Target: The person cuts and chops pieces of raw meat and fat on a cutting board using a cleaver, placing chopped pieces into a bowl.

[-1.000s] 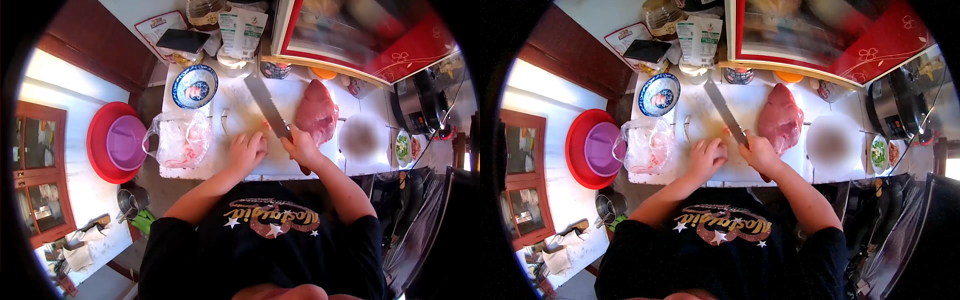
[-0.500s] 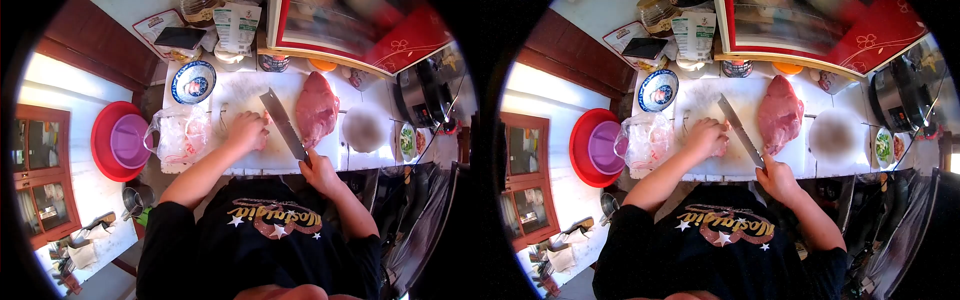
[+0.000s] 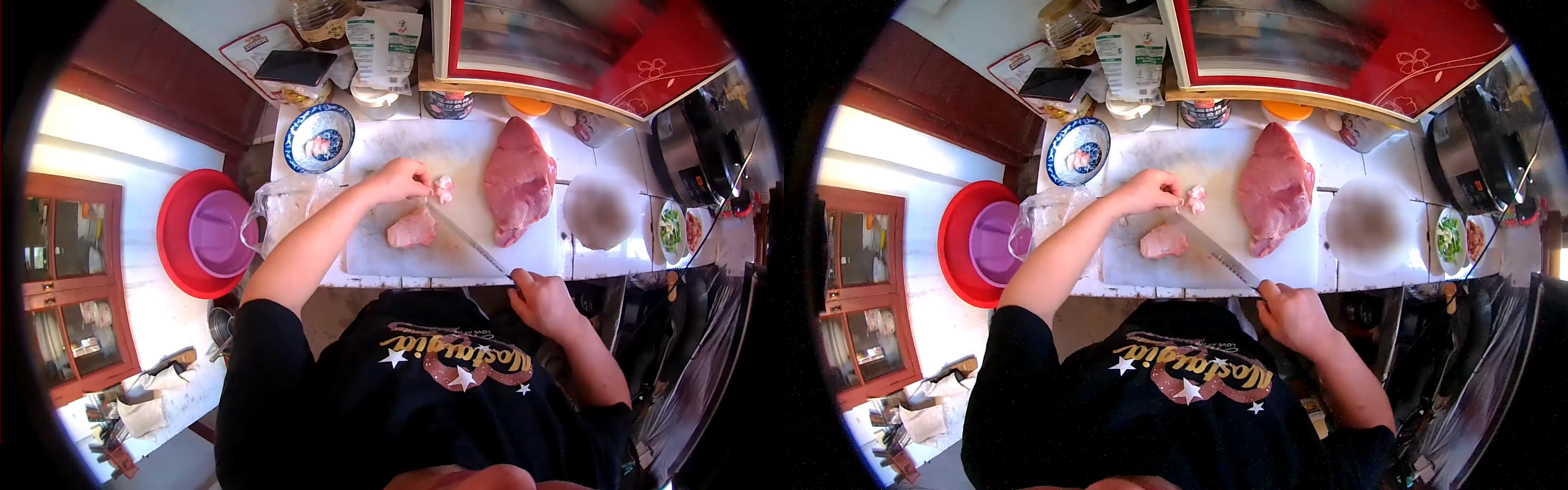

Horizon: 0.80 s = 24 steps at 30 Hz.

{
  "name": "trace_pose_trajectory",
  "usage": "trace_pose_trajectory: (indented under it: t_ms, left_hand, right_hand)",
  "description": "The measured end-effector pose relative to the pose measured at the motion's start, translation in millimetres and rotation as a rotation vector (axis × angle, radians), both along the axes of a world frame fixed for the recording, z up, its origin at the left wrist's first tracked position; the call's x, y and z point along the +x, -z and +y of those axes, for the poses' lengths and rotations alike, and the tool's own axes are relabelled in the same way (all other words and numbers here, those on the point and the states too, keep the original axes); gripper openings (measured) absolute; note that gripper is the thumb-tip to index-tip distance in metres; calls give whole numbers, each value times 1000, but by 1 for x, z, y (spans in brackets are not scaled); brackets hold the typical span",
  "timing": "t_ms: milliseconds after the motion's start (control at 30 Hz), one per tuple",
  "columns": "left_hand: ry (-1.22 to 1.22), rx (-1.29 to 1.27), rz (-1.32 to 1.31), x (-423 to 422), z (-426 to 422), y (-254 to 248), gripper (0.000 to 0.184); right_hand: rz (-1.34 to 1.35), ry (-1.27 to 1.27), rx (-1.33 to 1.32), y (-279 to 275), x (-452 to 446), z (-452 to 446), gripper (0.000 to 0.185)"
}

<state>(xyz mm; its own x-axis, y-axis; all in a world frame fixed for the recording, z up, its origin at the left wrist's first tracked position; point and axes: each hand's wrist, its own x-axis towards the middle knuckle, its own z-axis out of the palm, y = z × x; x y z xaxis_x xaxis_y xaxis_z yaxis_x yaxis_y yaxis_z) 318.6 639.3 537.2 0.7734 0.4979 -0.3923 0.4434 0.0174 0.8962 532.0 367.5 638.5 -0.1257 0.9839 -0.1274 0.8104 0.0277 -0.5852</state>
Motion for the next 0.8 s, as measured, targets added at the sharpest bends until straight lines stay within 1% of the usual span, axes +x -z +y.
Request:
trace_pose_trajectory:
  t_ms: [67,133,200,233,267,300,367,467,500,600,633,667,733,800]
  left_hand:
    - [222,346,66,5,6,-3,12]
    - [250,376,101,12,8,-9,11]
    - [278,407,137,21,11,-12,10]
    - [331,415,199,25,13,-12,10]
    - [382,422,263,27,13,-15,9]
    - [382,421,267,29,12,-17,9]
    - [427,505,261,32,8,-22,8]
    - [496,501,277,34,12,-24,9]
    - [499,500,282,35,12,-23,9]
    - [600,521,247,47,6,-22,8]
    - [557,432,128,59,-3,-22,8]
    - [525,344,118,66,-4,-34,8]
    - [453,172,96,81,-7,-60,9]
    - [324,170,-20,74,8,-85,7]
  right_hand:
    - [-119,-119,76,-1,-1,11,16]
    - [-202,-189,123,3,-2,23,13]
    - [-297,-237,101,10,-7,40,10]
    - [-336,-260,82,15,-8,48,8]
    - [-333,-259,83,22,-10,55,8]
    - [-325,-278,76,28,-11,61,8]
    - [-322,-298,35,30,-20,76,9]
    - [-294,-360,17,39,-35,97,13]
    - [-316,-386,10,40,-40,103,18]
    - [-356,-427,48,48,-45,113,22]
    - [-364,-441,44,47,-46,117,25]
    - [-372,-456,40,47,-46,120,27]
    - [-407,-430,132,56,-46,108,29]
    - [-417,-391,249,63,-43,94,31]
